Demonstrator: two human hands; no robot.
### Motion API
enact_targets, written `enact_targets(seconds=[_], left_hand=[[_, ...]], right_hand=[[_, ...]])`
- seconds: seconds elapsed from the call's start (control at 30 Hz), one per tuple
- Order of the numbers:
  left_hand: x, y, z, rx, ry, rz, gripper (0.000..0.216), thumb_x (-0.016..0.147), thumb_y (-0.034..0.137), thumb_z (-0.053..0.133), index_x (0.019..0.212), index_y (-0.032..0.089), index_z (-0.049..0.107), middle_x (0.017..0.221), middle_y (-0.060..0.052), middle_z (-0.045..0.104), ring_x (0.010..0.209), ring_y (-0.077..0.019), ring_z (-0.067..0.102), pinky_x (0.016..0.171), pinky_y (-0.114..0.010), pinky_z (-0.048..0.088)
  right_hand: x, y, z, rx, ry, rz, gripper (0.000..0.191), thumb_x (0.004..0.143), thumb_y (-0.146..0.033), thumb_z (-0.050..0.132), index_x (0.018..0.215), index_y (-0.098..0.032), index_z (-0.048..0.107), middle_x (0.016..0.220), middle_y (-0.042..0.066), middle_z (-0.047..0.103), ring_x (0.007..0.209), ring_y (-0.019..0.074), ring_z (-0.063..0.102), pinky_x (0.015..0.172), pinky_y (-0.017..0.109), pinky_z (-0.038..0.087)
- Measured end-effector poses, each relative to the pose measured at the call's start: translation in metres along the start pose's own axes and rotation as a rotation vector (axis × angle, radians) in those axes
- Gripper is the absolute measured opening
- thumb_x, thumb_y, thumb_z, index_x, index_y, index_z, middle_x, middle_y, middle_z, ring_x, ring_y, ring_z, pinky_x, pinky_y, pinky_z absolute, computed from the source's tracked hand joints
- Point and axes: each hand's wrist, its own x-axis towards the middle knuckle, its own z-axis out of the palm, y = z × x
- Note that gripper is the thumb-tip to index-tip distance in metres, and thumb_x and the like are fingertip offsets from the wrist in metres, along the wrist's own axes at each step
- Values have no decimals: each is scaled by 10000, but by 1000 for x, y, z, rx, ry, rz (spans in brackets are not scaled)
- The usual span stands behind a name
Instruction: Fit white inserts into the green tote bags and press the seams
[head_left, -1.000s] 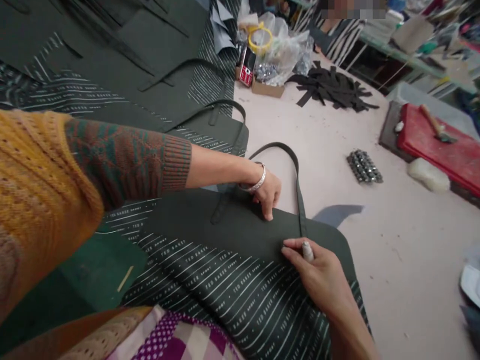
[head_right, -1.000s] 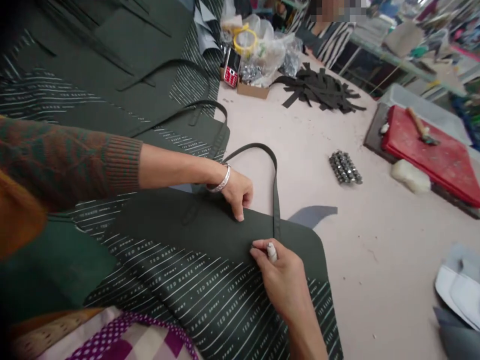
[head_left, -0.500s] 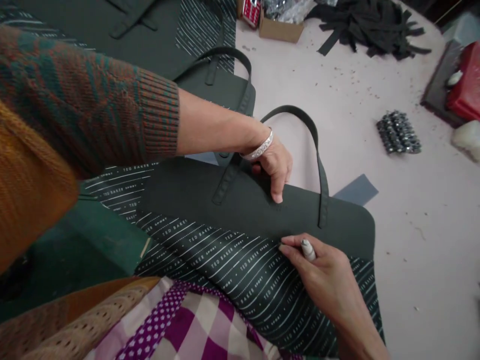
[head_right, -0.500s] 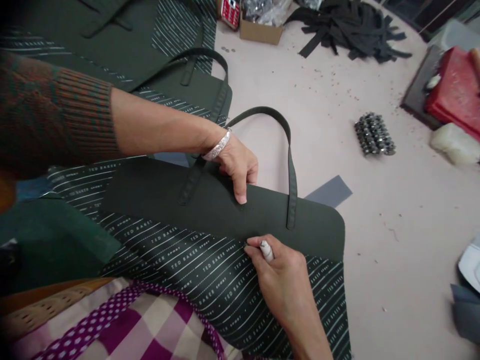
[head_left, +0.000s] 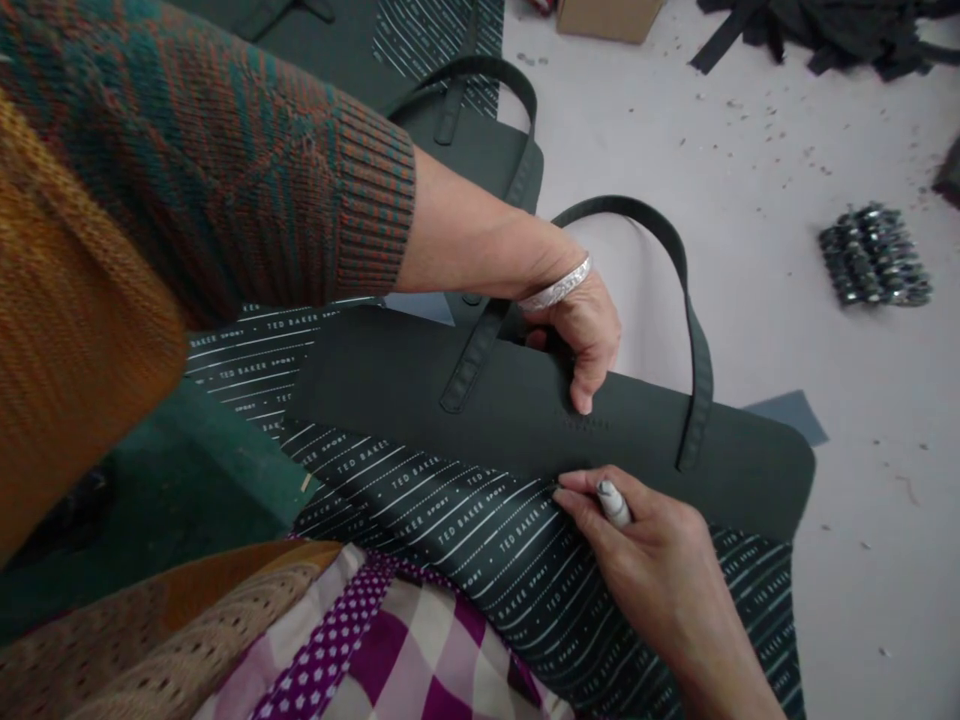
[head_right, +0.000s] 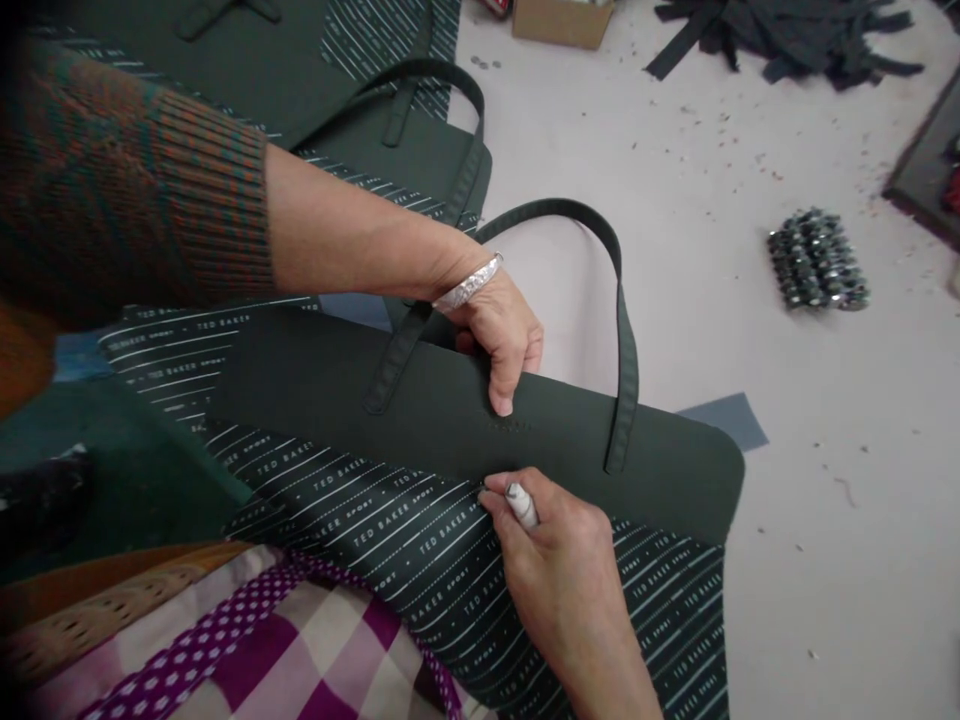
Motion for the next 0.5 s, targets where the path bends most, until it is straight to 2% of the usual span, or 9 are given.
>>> enact_targets(seconds=[0.1,0.17,0.23,0.3,0.5], left_hand=[[0,0,2,84,-405,-7,117,712,150,724,731,40,759,593,-85,637,838,-331,677,649,-358,493],[0,0,4,99,-541,-42,153,680,182,766,756,49,764,638,-120,663,807,-353,680,645,-404,530],[1,0,7,86,-633,-79,261,550,138,848,789,66,771,728,-151,703,766,-362,680,653,-459,556],[3,-1,10,56,-690,-81,328,487,58,847,805,87,772,772,-149,722,726,-345,679,665,-497,566],[4,-10,11,-54,-724,-58,207,652,31,707,844,90,757,773,-119,734,723,-299,693,732,-530,560]], right_hand=[[-1,1,2,-23,8,-24,174,828,-351,602,816,-237,733,729,-2,738,611,138,669,578,217,492],[-2,2,4,-50,14,-38,167,842,-344,597,835,-238,725,737,-2,739,613,139,674,576,219,489],[-3,3,6,-87,26,-61,149,851,-332,597,839,-240,713,731,-7,734,599,133,670,568,217,480],[-3,4,8,-122,44,-90,125,859,-314,595,835,-240,694,738,-12,734,606,127,673,568,210,473],[-5,2,11,-214,102,-163,112,875,-300,582,815,-238,652,685,-27,706,567,115,657,546,203,453]])
